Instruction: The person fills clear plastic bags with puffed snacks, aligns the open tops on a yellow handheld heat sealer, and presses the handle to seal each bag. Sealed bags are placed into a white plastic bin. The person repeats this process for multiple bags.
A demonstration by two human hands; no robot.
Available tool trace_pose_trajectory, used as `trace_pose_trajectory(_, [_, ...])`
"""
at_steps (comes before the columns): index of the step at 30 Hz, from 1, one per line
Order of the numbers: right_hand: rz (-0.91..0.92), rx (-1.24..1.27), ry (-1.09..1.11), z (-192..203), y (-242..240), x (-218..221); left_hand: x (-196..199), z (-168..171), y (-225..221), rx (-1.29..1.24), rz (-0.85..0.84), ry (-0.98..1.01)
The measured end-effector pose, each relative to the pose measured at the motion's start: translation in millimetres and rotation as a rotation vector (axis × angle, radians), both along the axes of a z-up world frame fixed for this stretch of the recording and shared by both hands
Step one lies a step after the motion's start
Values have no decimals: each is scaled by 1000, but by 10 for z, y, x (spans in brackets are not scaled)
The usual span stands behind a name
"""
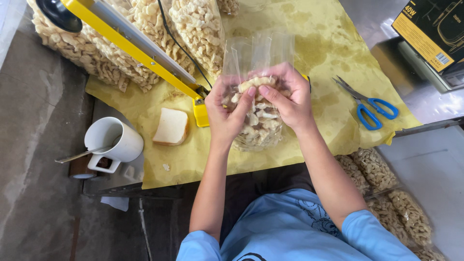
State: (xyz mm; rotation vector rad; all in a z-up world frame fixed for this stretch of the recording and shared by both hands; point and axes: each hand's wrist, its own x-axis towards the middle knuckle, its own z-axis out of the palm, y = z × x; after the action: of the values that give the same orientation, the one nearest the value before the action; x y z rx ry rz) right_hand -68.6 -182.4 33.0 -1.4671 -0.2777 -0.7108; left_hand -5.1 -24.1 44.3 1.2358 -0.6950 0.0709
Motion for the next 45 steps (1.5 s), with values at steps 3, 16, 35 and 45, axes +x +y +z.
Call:
trace_pose_trajectory(3, [-95, -65, -6, 29, 40, 8, -33, 20, -3, 58, 181, -265])
trace_pose_trajectory(16, [-14, 240, -120, 113, 117, -22, 181, -179, -39, -333, -215, 55])
trace_pose_trajectory(35, [-191, -442, -229, 648, -890, -271, 343, 814, 953, 265, 335, -707])
trace_pose_trajectory(45, [-316, -958, -27, 1007, -998, -492, 374, 1071, 1019, 638, 336, -1121])
